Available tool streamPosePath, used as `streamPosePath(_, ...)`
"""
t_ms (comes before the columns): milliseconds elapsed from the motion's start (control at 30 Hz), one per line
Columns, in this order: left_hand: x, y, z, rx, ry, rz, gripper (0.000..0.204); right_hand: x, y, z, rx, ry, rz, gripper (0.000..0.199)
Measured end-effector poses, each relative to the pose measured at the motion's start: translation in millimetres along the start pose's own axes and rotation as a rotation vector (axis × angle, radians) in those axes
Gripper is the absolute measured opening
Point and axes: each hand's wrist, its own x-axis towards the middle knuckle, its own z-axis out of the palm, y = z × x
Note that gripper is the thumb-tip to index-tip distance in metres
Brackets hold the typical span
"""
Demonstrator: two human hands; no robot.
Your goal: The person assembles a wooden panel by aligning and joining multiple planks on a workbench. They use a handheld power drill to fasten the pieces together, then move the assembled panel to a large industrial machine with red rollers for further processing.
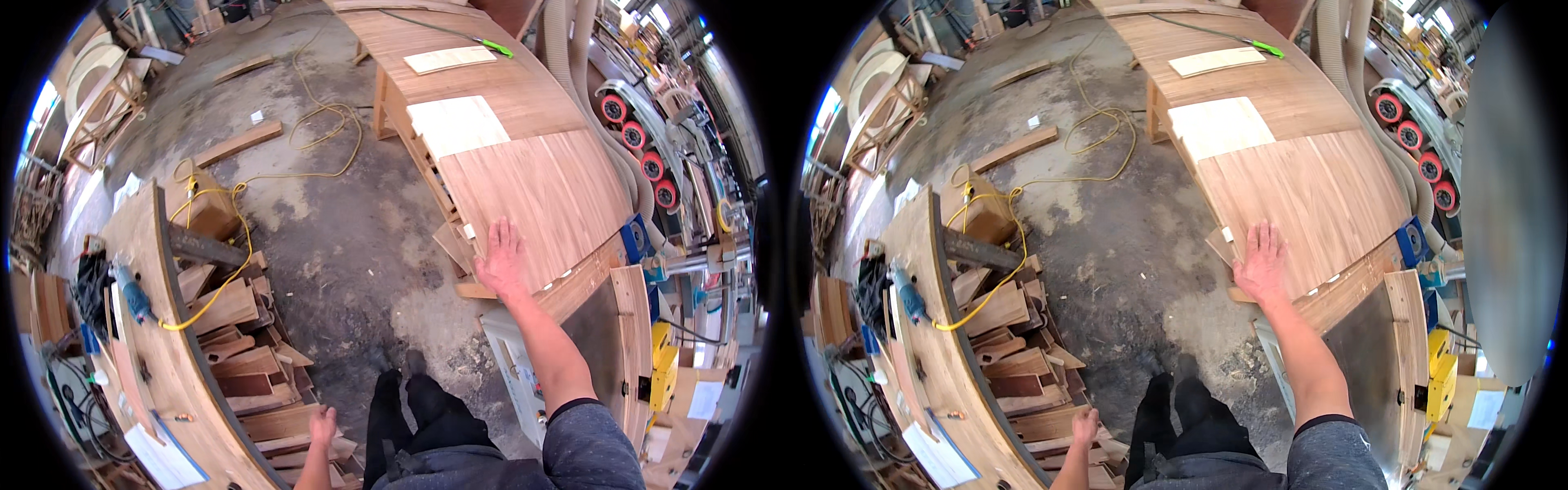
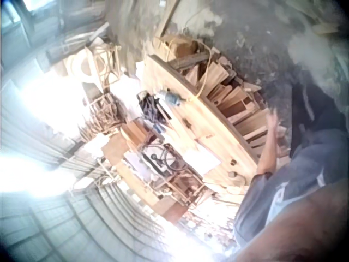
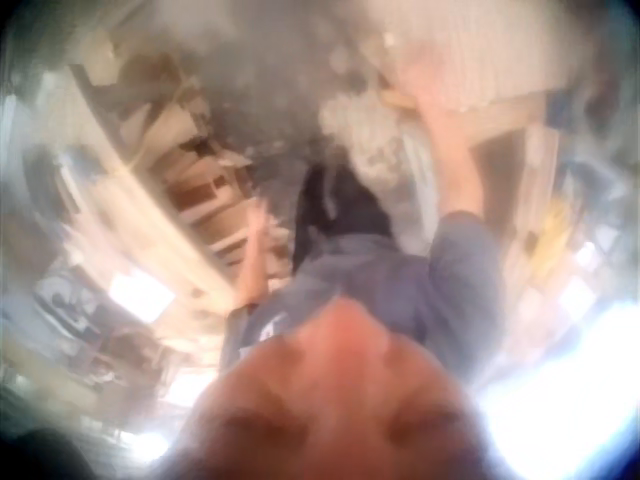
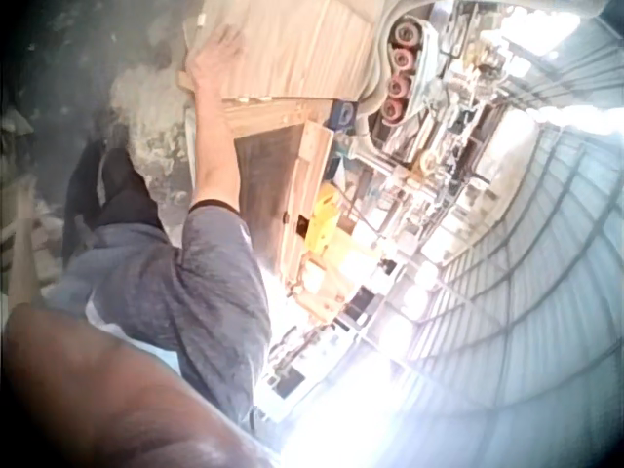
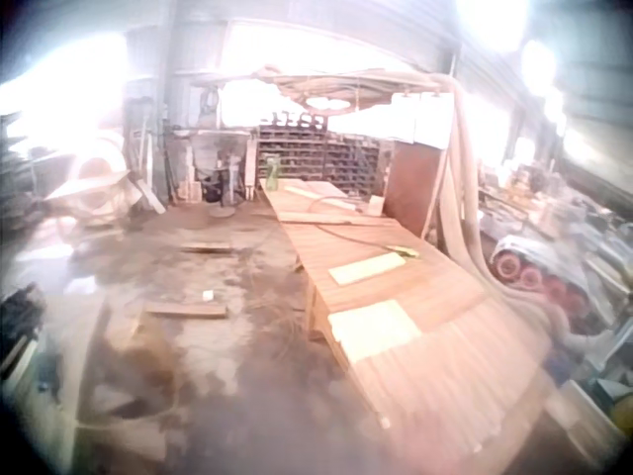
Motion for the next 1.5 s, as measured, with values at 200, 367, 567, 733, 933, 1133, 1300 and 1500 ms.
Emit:
streamPosePath(200,26,201,7,-0.022,-0.111,0.325,0.055,1,-2,-8,0.058,-0.022,-0.002,0.093)
streamPosePath(367,18,369,28,-0.069,-0.217,0.549,0.057,4,1,-14,0.12,-0.033,-0.02,0.095)
streamPosePath(567,-3,525,34,0.4,-0.078,1.039,0.073,7,6,-31,0.128,-0.109,-0.008,0.085)
streamPosePath(733,-19,640,51,1.085,-0.11,1.528,0.098,7,12,-44,0.309,-0.087,0.048,0.074)
streamPosePath(933,10,728,75,1.566,-0.273,1.77,0.109,6,15,-40,0.314,-0.072,0.053,0.07)
streamPosePath(1133,60,754,97,1.463,-0.33,2.053,0.11,4,10,-36,0.324,-0.042,0.096,0.067)
streamPosePath(1300,66,753,104,1.359,-0.353,2.148,0.107,10,25,-35,0.302,-0.121,0.127,0.068)
streamPosePath(1500,48,762,125,1.404,-0.363,2.058,0.102,23,51,-36,0.342,-0.078,0.279,0.07)
